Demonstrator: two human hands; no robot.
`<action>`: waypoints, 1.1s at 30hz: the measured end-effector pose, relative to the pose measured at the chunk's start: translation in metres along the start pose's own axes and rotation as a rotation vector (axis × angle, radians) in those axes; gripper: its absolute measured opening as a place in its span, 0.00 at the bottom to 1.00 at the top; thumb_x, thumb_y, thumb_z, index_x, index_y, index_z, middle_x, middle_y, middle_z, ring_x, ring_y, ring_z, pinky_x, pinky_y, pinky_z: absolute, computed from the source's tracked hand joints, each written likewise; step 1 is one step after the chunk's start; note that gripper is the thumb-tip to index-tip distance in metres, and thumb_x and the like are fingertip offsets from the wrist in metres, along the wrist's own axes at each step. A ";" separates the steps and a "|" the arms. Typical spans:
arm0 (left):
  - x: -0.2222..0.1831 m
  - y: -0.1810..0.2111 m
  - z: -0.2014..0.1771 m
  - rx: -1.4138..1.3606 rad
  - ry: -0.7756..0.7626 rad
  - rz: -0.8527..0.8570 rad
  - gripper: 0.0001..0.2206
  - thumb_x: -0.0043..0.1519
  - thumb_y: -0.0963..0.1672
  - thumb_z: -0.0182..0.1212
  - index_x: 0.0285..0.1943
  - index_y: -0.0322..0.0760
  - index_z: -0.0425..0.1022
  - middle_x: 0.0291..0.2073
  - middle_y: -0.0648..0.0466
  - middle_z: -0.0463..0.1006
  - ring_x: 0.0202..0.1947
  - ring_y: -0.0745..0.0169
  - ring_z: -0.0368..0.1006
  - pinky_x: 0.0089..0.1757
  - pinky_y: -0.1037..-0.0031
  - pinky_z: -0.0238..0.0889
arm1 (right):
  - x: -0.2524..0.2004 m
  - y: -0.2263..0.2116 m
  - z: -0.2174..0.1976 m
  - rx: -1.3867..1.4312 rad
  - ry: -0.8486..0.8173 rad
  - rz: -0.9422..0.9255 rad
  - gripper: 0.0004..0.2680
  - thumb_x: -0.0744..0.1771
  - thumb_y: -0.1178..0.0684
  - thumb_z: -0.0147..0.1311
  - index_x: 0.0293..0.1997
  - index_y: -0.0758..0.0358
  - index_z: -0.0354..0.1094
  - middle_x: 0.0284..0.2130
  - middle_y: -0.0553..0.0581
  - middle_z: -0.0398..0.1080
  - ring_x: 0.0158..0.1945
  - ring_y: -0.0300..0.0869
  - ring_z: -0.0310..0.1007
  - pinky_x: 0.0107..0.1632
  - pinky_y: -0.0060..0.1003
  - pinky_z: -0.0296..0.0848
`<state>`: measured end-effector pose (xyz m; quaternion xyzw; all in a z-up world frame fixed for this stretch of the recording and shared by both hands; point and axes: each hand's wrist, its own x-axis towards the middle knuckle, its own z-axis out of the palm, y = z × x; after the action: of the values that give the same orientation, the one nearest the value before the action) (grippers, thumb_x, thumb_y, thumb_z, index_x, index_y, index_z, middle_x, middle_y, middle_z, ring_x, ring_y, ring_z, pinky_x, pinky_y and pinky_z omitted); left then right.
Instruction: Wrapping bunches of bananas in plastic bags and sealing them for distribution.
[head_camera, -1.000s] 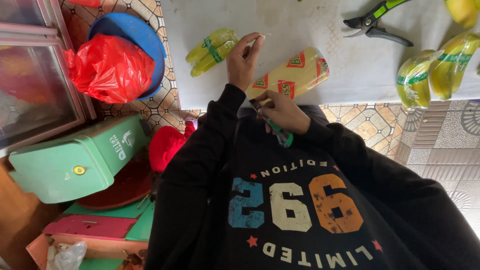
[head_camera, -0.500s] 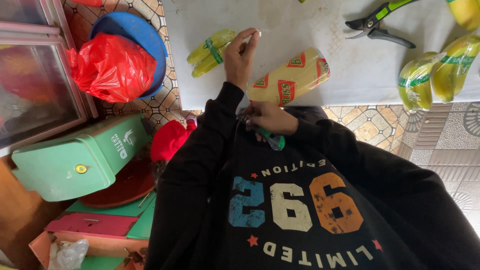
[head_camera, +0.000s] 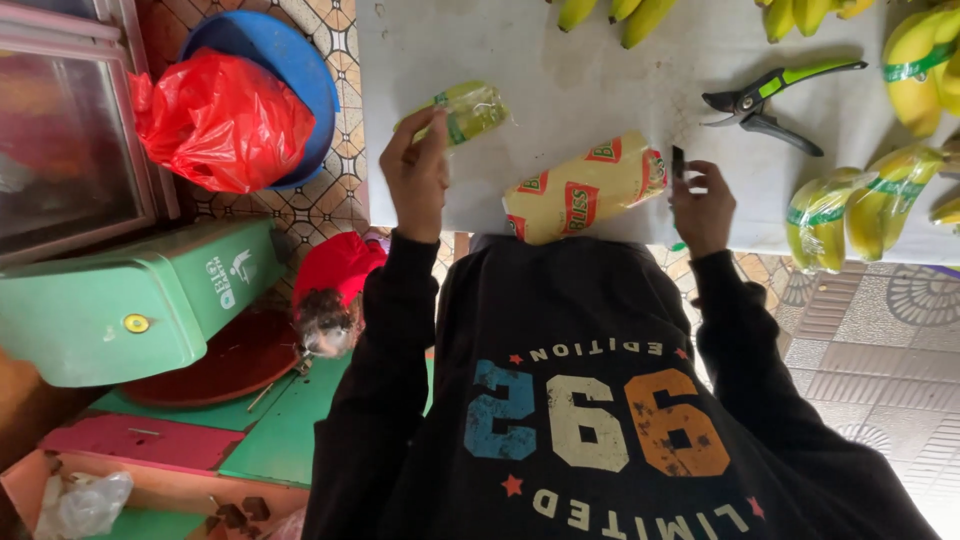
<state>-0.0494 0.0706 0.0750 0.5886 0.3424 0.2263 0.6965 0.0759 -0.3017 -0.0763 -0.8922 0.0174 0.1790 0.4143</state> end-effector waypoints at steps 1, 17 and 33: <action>-0.002 -0.005 -0.005 -0.004 0.005 -0.004 0.08 0.70 0.45 0.61 0.52 0.37 0.80 0.10 0.59 0.62 0.11 0.73 0.58 0.24 0.84 0.53 | 0.006 0.012 0.005 -0.007 -0.003 -0.002 0.10 0.69 0.58 0.61 0.57 0.62 0.71 0.37 0.65 0.72 0.31 0.49 0.78 0.30 0.38 0.82; -0.025 -0.013 -0.067 -0.173 0.311 -0.069 0.08 0.68 0.44 0.62 0.50 0.35 0.82 0.12 0.59 0.65 0.11 0.75 0.55 0.20 0.83 0.50 | 0.085 -0.197 0.094 -0.280 -0.628 -0.929 0.23 0.65 0.68 0.60 0.69 0.65 0.61 0.59 0.67 0.65 0.59 0.61 0.68 0.55 0.54 0.74; -0.072 -0.020 -0.109 -0.029 0.447 -0.129 0.08 0.68 0.45 0.61 0.49 0.37 0.80 0.16 0.60 0.71 0.11 0.77 0.52 0.19 0.80 0.44 | 0.104 -0.210 0.174 -0.043 -1.035 -1.122 0.29 0.60 0.56 0.73 0.68 0.64 0.60 0.68 0.64 0.63 0.72 0.55 0.61 0.71 0.50 0.63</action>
<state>-0.1802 0.0875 0.0624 0.4909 0.5217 0.3107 0.6247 0.1575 -0.0219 -0.0600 -0.5777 -0.6382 0.3373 0.3810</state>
